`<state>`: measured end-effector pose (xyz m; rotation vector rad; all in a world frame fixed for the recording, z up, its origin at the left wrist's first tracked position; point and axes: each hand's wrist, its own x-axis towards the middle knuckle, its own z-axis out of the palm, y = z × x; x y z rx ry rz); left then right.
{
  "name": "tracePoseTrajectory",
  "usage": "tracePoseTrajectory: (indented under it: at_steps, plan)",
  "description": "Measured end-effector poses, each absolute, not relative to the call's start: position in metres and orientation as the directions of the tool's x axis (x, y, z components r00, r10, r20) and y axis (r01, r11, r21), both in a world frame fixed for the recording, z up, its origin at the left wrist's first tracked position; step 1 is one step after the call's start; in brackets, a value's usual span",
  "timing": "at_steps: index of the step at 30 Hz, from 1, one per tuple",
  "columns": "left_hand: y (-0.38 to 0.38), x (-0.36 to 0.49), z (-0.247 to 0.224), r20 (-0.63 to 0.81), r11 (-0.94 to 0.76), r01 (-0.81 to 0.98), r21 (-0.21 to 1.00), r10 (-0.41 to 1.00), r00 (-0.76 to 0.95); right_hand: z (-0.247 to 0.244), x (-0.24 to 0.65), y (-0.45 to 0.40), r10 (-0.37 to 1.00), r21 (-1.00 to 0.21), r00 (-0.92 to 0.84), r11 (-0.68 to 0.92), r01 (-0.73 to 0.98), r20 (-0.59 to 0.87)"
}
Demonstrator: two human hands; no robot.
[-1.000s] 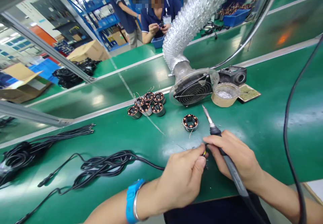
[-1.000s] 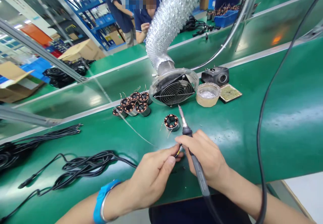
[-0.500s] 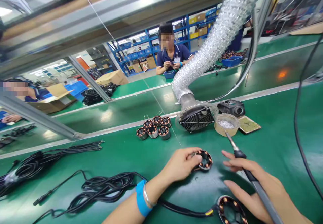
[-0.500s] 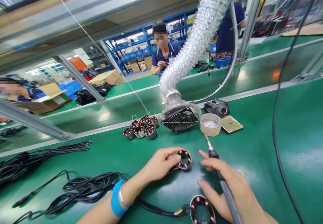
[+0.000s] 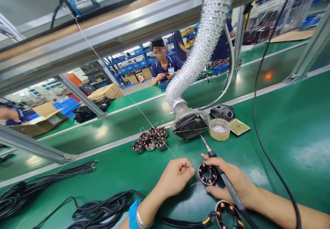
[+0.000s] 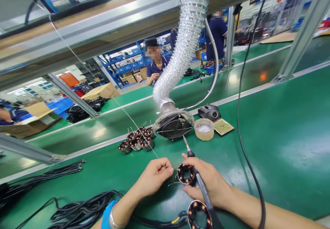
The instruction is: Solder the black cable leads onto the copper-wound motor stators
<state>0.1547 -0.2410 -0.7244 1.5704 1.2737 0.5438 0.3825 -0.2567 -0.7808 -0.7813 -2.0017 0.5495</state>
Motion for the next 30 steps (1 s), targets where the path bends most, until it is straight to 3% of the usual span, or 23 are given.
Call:
tracePoseTrajectory:
  at_steps: [3,5,8,11,13,16,26,28,30]
  plan:
    - [-0.237,0.162,-0.723,-0.333,0.256,0.245,0.935,0.870,0.363,-0.784,0.381,-0.257,0.723,-0.663,-0.390,0.686,0.300,0.571]
    - [-0.236,0.169,-0.722,-0.419,0.416,0.088,0.905,0.838,0.350,-0.784,0.380,-0.258,0.726,-0.665,-0.379,0.684,0.301,0.575]
    - [-0.240,0.176,-0.722,-0.450,0.476,-0.008,0.879,0.836,0.314,-0.783,0.378,-0.258,0.722,-0.656,-0.366,0.689,0.308,0.587]
    - [-0.248,0.174,-0.720,-0.336,0.283,0.203,0.937,0.888,0.315,-0.780,0.377,-0.258,0.711,-0.646,-0.357,0.701,0.302,0.606]
    - [-0.253,0.168,-0.719,-0.288,0.137,0.415,0.899,0.901,0.326,-0.777,0.376,-0.258,0.702,-0.643,-0.356,0.710,0.288,0.617]
    - [-0.257,0.158,-0.716,-0.311,0.080,0.585,0.807,0.899,0.307,-0.775,0.376,-0.259,0.694,-0.645,-0.358,0.717,0.264,0.625]
    - [-0.263,0.151,-0.691,-0.344,-0.077,0.766,0.638,0.861,0.374,-0.773,0.379,-0.260,0.689,-0.635,-0.377,0.722,0.276,0.619]
    - [-0.262,0.149,-0.690,-0.330,-0.072,0.740,0.668,0.863,0.382,-0.773,0.380,-0.261,0.685,-0.624,-0.384,0.726,0.289,0.619]
    - [-0.258,0.149,-0.694,-0.336,0.017,0.635,0.772,0.859,0.385,-0.773,0.381,-0.261,0.686,-0.614,-0.385,0.726,0.310,0.617]
